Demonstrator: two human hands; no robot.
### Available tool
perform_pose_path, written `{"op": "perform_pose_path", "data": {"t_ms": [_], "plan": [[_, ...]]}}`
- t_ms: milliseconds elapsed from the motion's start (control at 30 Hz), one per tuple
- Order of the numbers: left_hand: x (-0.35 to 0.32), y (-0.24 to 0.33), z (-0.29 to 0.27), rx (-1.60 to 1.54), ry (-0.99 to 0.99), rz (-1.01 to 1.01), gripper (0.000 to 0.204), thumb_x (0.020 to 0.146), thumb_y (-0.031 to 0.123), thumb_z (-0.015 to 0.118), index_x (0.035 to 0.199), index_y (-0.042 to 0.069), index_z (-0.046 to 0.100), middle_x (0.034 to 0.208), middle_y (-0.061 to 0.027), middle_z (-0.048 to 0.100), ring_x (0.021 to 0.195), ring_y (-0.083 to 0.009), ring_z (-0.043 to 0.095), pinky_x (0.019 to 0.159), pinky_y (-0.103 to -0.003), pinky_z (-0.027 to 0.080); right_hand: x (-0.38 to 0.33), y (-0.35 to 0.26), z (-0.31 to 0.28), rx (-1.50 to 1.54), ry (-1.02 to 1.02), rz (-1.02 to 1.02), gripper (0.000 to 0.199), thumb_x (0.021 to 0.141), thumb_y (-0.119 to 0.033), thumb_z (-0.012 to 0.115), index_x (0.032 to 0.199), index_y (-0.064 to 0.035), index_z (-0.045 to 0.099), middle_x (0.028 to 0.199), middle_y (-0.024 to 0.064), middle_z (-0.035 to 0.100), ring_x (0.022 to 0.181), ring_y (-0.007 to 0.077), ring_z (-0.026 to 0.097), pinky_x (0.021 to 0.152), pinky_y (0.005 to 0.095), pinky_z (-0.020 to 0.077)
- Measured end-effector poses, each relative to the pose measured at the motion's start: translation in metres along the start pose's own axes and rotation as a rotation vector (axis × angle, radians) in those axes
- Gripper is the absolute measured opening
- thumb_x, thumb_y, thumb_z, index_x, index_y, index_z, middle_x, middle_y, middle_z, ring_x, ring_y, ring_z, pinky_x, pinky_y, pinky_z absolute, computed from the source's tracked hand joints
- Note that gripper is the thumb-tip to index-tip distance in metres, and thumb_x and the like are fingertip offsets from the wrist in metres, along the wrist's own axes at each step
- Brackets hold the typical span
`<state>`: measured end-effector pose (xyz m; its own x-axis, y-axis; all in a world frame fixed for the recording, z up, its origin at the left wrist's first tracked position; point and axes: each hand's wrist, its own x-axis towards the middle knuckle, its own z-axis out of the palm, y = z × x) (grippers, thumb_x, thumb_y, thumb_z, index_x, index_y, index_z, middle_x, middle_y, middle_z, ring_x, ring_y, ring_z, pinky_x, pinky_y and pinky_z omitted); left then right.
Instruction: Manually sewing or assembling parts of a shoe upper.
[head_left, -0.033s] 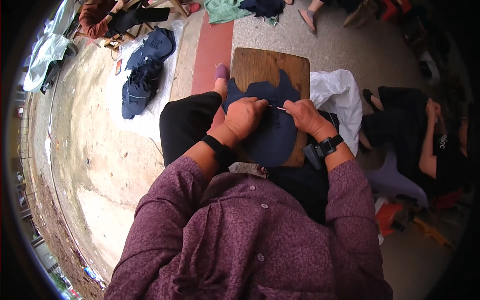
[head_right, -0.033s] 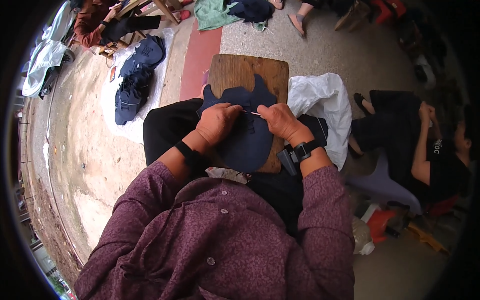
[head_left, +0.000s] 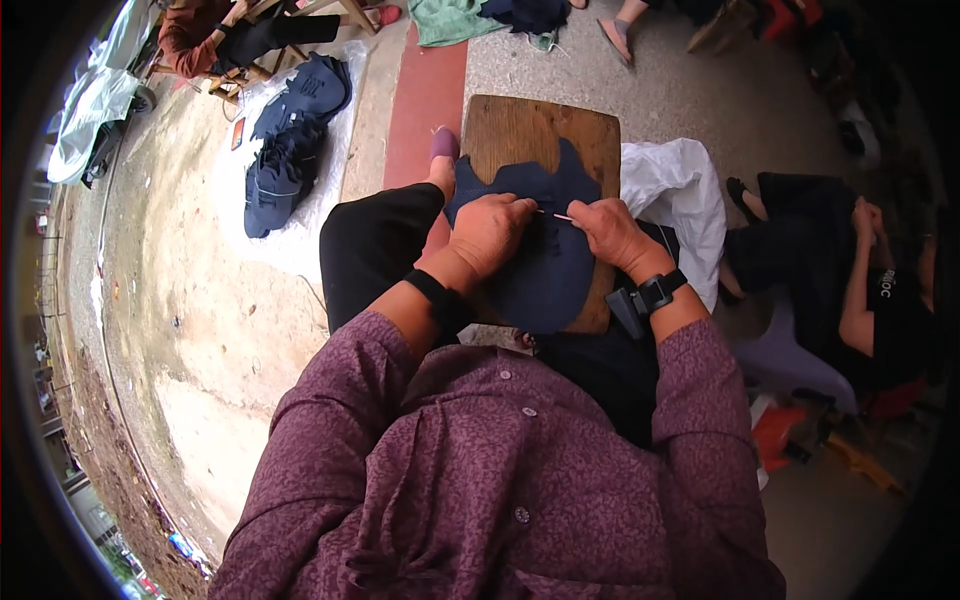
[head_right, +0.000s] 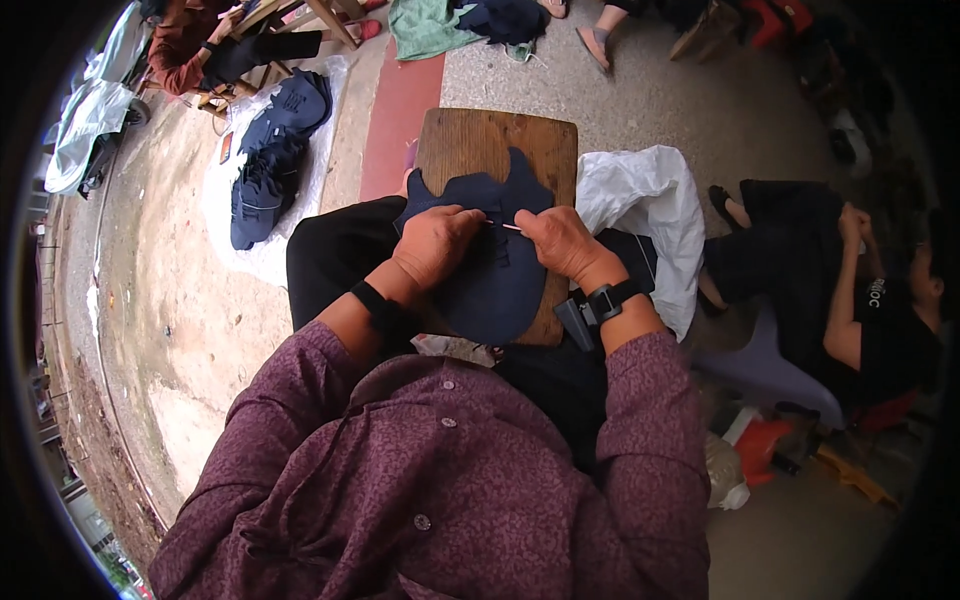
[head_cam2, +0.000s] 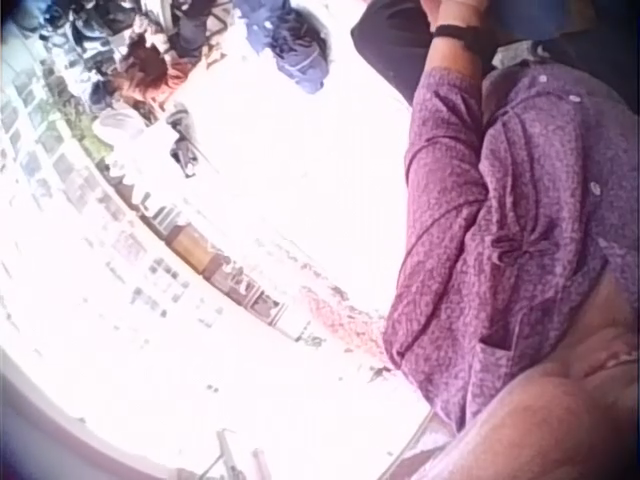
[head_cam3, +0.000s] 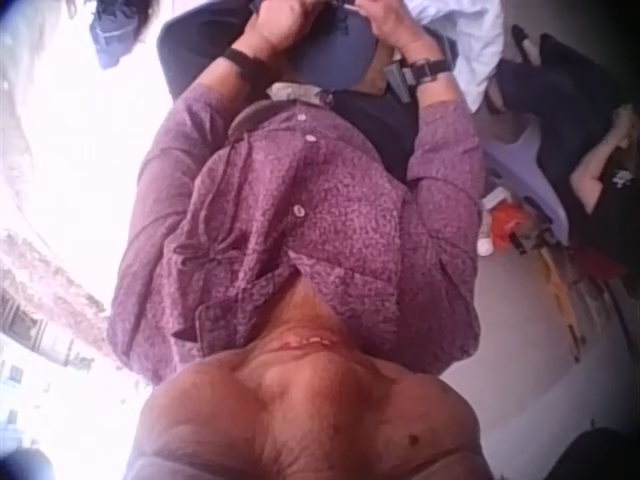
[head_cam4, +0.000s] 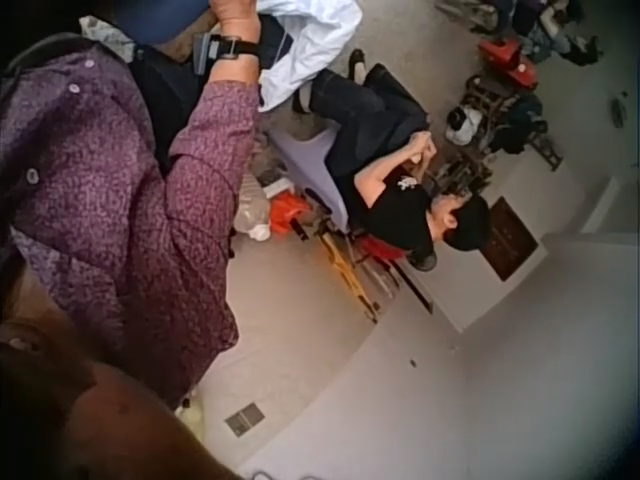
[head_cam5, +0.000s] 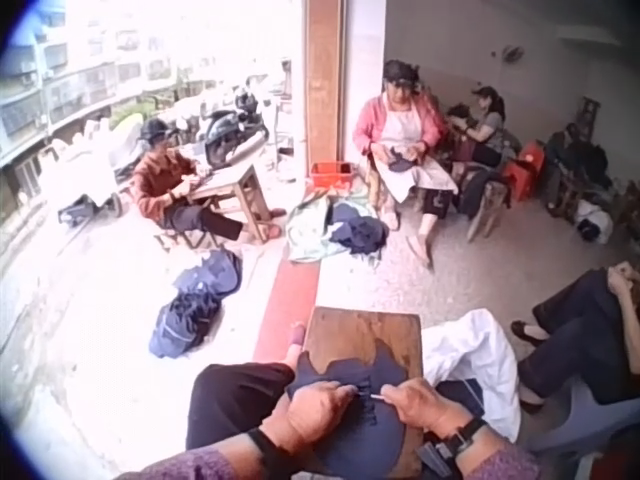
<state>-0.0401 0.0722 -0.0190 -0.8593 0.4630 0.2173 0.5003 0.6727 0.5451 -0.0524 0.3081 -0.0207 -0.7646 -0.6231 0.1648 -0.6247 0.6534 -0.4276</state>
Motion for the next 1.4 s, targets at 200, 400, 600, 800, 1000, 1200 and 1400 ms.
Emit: {"op": "perform_pose_path", "data": {"t_ms": [200,400,600,800,1000,1200,1400], "plan": [[0.008,0.004,0.005,0.026,0.026,0.049,0.011,0.082,0.013,0.057,0.090,0.010,0.064,0.085,-0.0088,0.060,0.078,-0.0294,0.064,0.066,-0.040,0.052,0.007,-0.009,0.015,0.073,0.088,-0.044,0.009,0.081,-0.002,0.059,0.083,-0.0067,0.051,0.067,0.0177,0.060,0.069,0.0391,0.062,0.057,0.0452,0.0480],[0.011,-0.001,0.010,0.237,-0.085,0.109,0.011,0.085,0.015,0.056,0.092,0.007,0.056,0.085,-0.0122,0.057,0.077,-0.0318,0.064,0.067,-0.040,0.052,0.011,-0.027,-0.005,0.244,-0.102,0.203,0.028,0.076,-0.013,0.072,0.090,-0.0037,0.050,0.081,0.0188,0.064,0.083,0.0411,0.063,0.070,0.0446,0.0501],[0.010,0.002,-0.001,0.237,-0.203,0.225,0.013,0.086,0.016,0.056,0.094,0.006,0.056,0.085,-0.0125,0.057,0.079,-0.0317,0.064,0.067,-0.040,0.052,0.017,-0.030,-0.017,0.213,-0.270,0.340,0.047,0.065,-0.016,0.082,0.096,-0.0026,0.049,0.097,0.0201,0.065,0.096,0.0397,0.062,0.080,0.0435,0.0498],[0.012,-0.016,-0.011,-0.026,-0.188,0.197,0.006,0.078,0.006,0.058,0.080,0.008,0.063,0.085,-0.0107,0.059,0.082,-0.0334,0.064,0.069,-0.041,0.052,0.019,-0.016,-0.002,0.257,-0.158,0.282,0.051,0.058,-0.017,0.086,0.088,-0.0035,0.047,0.080,0.0166,0.059,0.080,0.0378,0.060,0.069,0.0411,0.0467],[-0.003,-0.037,-0.024,-0.219,-0.158,0.090,0.006,0.078,0.002,0.060,0.078,0.008,0.063,0.084,-0.0107,0.058,0.081,-0.0336,0.063,0.069,-0.040,0.051,0.031,-0.026,-0.017,0.176,-0.355,0.418,0.053,0.057,-0.019,0.088,0.090,-0.0028,0.050,0.088,0.0165,0.063,0.088,0.0369,0.062,0.073,0.0419,0.0487],[-0.005,-0.029,-0.024,-0.266,-0.013,0.020,0.002,0.081,0.006,0.066,0.083,0.007,0.064,0.082,-0.0102,0.059,0.078,-0.0311,0.063,0.069,-0.037,0.051,0.029,-0.030,-0.018,0.385,-0.318,0.576,0.039,0.066,-0.017,0.082,0.081,-0.0036,0.049,0.076,0.0146,0.060,0.076,0.0338,0.061,0.066,0.0393,0.0473],[0.007,-0.012,-0.008,-0.419,0.092,0.031,0.010,0.078,0.004,0.073,0.082,0.004,0.064,0.078,-0.0093,0.062,0.071,-0.0253,0.063,0.066,-0.032,0.050,0.027,-0.029,-0.014,0.362,-0.201,0.568,0.029,0.072,-0.018,0.075,0.078,-0.0045,0.049,0.073,0.0152,0.060,0.073,0.0330,0.061,0.064,0.0402,0.0460]]}}
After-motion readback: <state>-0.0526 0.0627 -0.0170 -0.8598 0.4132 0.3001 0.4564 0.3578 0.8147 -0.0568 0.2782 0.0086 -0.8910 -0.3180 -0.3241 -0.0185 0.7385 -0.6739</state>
